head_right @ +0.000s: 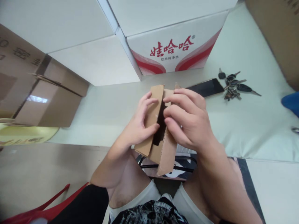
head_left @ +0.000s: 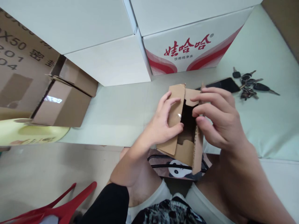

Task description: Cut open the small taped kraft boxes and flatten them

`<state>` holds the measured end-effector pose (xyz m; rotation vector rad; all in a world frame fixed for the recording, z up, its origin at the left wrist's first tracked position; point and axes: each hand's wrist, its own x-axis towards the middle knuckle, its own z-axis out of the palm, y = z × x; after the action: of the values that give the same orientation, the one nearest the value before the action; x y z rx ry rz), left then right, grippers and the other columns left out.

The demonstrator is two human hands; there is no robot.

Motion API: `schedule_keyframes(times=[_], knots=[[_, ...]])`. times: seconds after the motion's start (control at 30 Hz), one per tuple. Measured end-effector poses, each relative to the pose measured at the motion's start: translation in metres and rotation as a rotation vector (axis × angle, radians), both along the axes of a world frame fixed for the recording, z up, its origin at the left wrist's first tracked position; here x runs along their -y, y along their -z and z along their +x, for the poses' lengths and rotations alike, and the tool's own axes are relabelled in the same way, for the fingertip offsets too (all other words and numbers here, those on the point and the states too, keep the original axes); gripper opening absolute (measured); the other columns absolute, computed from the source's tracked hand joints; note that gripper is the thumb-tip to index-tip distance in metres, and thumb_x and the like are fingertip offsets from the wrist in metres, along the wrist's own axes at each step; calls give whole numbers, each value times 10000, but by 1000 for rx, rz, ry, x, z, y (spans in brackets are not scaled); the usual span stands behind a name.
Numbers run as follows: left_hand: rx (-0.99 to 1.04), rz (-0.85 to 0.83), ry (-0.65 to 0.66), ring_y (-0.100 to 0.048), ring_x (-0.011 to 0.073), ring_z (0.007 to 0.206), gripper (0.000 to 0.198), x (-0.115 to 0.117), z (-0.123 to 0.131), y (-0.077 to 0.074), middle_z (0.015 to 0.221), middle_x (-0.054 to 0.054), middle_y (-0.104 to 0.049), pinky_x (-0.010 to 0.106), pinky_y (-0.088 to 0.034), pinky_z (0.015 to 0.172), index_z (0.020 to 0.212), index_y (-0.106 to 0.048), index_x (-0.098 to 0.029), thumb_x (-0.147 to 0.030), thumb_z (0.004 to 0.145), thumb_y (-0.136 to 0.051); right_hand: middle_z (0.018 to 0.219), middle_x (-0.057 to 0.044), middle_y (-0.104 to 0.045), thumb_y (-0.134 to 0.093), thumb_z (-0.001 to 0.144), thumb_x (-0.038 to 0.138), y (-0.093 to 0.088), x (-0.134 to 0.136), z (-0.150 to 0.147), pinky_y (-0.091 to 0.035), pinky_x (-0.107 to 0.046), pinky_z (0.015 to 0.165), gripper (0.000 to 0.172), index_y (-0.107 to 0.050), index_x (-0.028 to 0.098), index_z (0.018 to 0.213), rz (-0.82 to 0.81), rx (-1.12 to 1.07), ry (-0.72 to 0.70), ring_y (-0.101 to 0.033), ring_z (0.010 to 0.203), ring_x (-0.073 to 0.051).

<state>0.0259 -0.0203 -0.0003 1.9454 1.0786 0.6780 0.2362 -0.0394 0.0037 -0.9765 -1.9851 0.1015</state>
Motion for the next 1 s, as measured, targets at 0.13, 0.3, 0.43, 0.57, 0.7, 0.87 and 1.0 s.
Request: schedule_keyframes(times=[0.13, 0.3, 0.43, 0.57, 0.7, 0.87, 1.0], knots=[[36, -18, 21, -177, 356, 1600, 696, -4, -8, 3, 1682, 181, -168, 558, -267, 1289, 1395, -419, -223, -380, 785, -713, 1145, -39, -712, -453, 755, 68, 2, -4, 11, -447, -564, 1116, 272, -594, 254, 895, -2, -47, -47, -571, 1340, -329], [39, -29, 32, -182, 356, 1597, 717, -5, -9, 2, 1688, 157, -184, 575, -278, 1277, 1405, -427, -247, -400, 773, -729, 791, 5, -642, -576, 789, 44, 7, -7, 12, -490, -472, 1001, 256, -649, 288, 816, 138, -35, 109, -669, 1099, -256], [48, -17, 9, -241, 347, 1581, 668, -4, -10, -1, 1674, 143, -257, 545, -310, 1264, 1383, -463, -261, -369, 776, -721, 684, -10, -579, -588, 791, 106, 5, -5, 10, -439, -489, 948, 222, -549, 253, 630, 155, -88, 119, -638, 943, -249], [133, -39, -59, -411, 349, 1489, 557, -2, -16, -7, 1622, 135, -377, 519, -440, 1164, 1312, -533, -269, -446, 809, -694, 646, -28, -562, -591, 757, 125, 3, -3, 7, -439, -461, 825, 202, -550, 258, 611, 163, -136, 155, -600, 885, -258], [185, -17, -134, -486, 339, 1424, 459, 0, -25, -18, 1549, 113, -478, 498, -482, 1114, 1225, -594, -276, -527, 845, -657, 688, -35, -576, -578, 725, 73, 2, -2, 3, -445, -441, 780, 205, -575, 254, 628, 143, -151, 160, -566, 854, -247], [164, 55, -65, -483, 327, 1425, 450, 8, -30, -33, 1523, 83, -492, 492, -482, 1133, 1252, -604, -318, -532, 862, -670, 683, -30, -579, -518, 753, 35, 2, -1, 6, -426, -432, 746, 238, -560, 238, 636, 142, -132, 229, -536, 776, -218], [101, 136, 93, -457, 324, 1450, 474, 10, -32, -34, 1507, 98, -497, 524, -408, 1207, 1283, -604, -315, -525, 869, -699, 642, -21, -571, -556, 742, 48, 5, -2, 14, -399, -434, 726, 236, -545, 234, 596, 133, -149, 315, -507, 708, -201]])
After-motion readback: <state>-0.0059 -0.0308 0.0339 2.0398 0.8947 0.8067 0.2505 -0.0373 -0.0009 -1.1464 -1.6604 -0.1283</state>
